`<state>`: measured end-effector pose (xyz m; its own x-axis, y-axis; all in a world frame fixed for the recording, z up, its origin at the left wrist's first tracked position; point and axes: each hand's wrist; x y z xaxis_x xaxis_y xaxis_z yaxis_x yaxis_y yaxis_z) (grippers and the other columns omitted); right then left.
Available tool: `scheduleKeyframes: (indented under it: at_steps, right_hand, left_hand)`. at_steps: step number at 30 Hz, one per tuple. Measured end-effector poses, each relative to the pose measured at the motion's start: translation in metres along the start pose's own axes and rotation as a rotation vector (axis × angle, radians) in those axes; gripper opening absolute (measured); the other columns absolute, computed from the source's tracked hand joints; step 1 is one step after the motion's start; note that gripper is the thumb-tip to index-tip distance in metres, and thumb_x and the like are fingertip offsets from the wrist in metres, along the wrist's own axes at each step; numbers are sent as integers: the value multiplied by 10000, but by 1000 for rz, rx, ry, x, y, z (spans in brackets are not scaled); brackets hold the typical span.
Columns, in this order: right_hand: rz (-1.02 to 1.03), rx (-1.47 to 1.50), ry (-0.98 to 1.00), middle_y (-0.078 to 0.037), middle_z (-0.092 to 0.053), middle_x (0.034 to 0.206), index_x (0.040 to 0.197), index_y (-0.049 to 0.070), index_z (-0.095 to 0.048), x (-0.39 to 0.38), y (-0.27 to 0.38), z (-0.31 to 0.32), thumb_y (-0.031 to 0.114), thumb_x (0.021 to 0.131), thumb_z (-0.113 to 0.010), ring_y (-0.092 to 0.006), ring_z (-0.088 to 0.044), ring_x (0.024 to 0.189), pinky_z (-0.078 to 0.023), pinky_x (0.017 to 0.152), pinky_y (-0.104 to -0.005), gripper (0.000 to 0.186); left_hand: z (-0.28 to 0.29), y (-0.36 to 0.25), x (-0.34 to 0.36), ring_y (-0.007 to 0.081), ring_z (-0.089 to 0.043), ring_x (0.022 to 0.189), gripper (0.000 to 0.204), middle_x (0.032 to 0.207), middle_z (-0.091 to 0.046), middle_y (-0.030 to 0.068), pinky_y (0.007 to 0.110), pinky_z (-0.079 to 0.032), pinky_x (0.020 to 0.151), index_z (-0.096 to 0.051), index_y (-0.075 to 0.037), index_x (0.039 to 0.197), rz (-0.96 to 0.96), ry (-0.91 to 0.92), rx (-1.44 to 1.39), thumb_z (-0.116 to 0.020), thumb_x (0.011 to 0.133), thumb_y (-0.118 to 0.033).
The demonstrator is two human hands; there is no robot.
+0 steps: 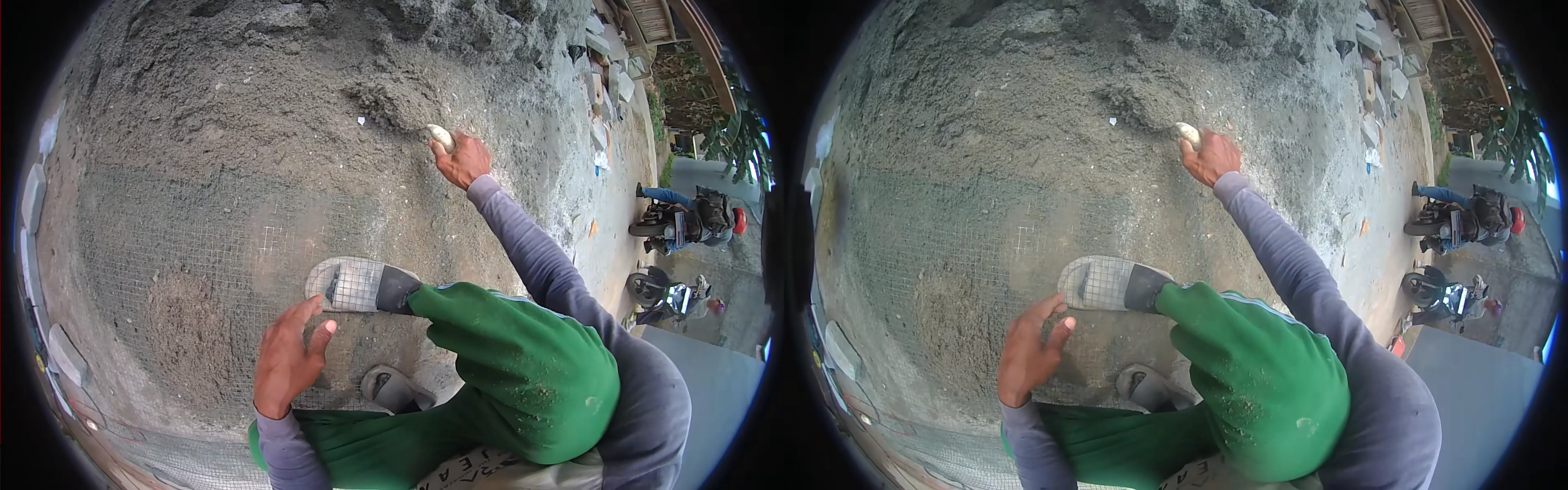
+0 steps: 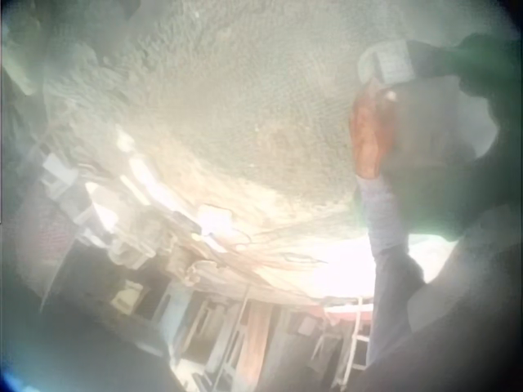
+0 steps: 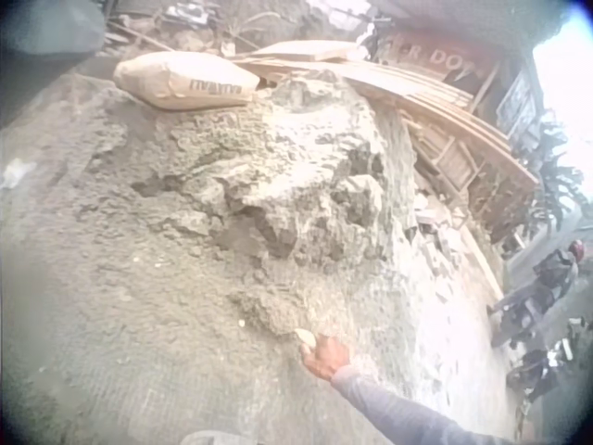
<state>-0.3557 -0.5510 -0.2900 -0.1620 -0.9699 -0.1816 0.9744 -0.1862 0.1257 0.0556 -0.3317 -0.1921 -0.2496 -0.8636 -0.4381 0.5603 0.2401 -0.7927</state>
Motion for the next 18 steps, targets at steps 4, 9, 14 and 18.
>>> scheduleKeyframes:
  at_steps: [4, 9, 14, 18]
  right_hand:
    - [243, 34, 7, -221, -754, 851, 1090, 30, -701, -49, 62, 13, 437, 977, -720, -423, -754, 789, -580, 769, -568, 423]
    - [646, 317, -51, -192, -724, 744, 1093, 31, -758, -98, 124, 0, 421, 960, -782, -345, -736, 673, -563, 659, -500, 412]
    - [331, 248, 407, -242, -792, 911, 1118, 16, -821, -24, 81, -14, 450, 935, -760, -400, -783, 845, -607, 827, -487, 475]
    - [245, 176, 274, -261, -805, 1064, 1144, 10, -821, 63, 79, -27, 474, 952, -737, -415, -783, 1004, -592, 920, -503, 509]
  left_hand:
    - [-8, 22, -3, 392, -736, 1163, 458, 1224, -794, 163, 475, -544, 1043, -702, -43, 1405, 1, 54, 39, -781, 1010, -261]
    - [-6, 19, 0, 429, -716, 1202, 480, 1244, -780, 206, 500, -528, 1073, -686, -26, 1429, 85, 185, -28, -746, 1032, -289]
    - [-4, 19, -1, 418, -707, 1230, 495, 1258, -776, 205, 503, -523, 1087, -678, -36, 1444, 47, 85, -67, -759, 1026, -289]
    - [-1, 25, -11, 400, -695, 1256, 508, 1271, -770, 198, 502, -514, 1105, -665, -50, 1462, 117, 79, 32, -766, 1024, -288]
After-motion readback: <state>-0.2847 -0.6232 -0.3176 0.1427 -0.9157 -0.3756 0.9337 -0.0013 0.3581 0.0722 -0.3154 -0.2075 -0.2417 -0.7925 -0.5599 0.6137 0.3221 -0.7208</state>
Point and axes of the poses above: each hand's wrist, its own x-axis towards the middle knuckle, its own z-axis out of the back of the hand, y = z × x
